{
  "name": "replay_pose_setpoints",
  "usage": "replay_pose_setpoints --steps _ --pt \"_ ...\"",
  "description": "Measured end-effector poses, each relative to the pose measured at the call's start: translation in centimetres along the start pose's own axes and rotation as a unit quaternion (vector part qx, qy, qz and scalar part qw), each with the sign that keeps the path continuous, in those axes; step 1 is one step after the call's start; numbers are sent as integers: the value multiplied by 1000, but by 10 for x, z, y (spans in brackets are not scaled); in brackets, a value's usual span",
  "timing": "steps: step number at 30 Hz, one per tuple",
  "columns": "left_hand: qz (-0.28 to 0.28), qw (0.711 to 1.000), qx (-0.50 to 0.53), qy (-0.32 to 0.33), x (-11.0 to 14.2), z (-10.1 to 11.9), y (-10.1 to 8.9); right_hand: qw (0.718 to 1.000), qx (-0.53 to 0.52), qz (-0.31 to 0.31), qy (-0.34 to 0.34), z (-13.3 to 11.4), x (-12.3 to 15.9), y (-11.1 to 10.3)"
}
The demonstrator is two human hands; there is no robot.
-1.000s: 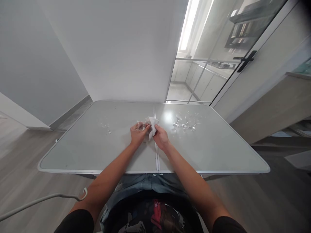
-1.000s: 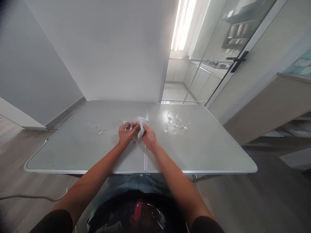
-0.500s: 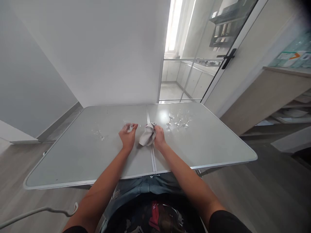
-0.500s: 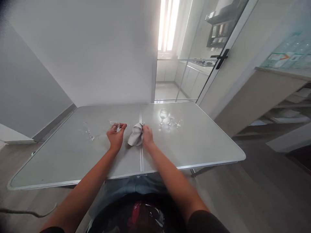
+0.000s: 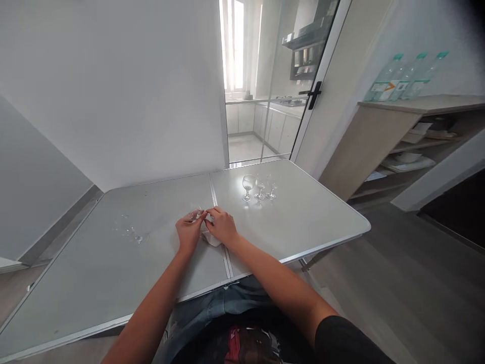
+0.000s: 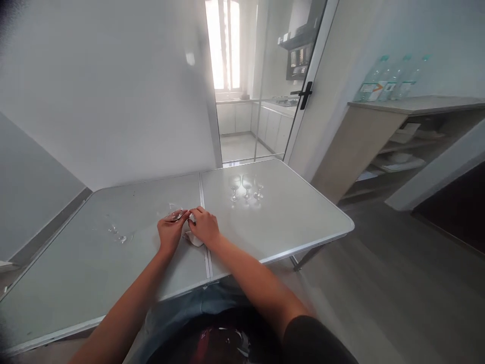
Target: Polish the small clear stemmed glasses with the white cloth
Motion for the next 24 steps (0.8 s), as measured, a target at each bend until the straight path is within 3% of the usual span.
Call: replay_pose_setpoints --steps 5,8,12,15,19,22,24 --pt "-59 995 -61 52 6 -1 1 998 63 -9 22 7 -1 -4" --pt "-63 991 -81 81 5 -4 0 996 80 -12 26 10 -1 -7" --pt "-105 987 -75 97 6 -2 2 996 75 -9 44 12 -2 -11" --pt "-94 987 -72 108 8 3 5 997 42 20 62 19 -5 -16" --pt "-68 990 -78 99 11 6 6 987 -38 73 140 50 -7 -28" --pt "-76 992 -70 72 11 6 7 981 -92 33 167 88 -1 -42" --pt "-91 993 -55 47 12 6 8 979 -51 38 192 113 5 -56"
Point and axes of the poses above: each hand's wrist, its own x-axis away from the middle knuckle, its own y-axis out of the palm, z = x × y, the point moved 1 cm from there along -x, towards the middle knuckle, and after that the axes turned 12 degrees about x, right-handed, at the moved point
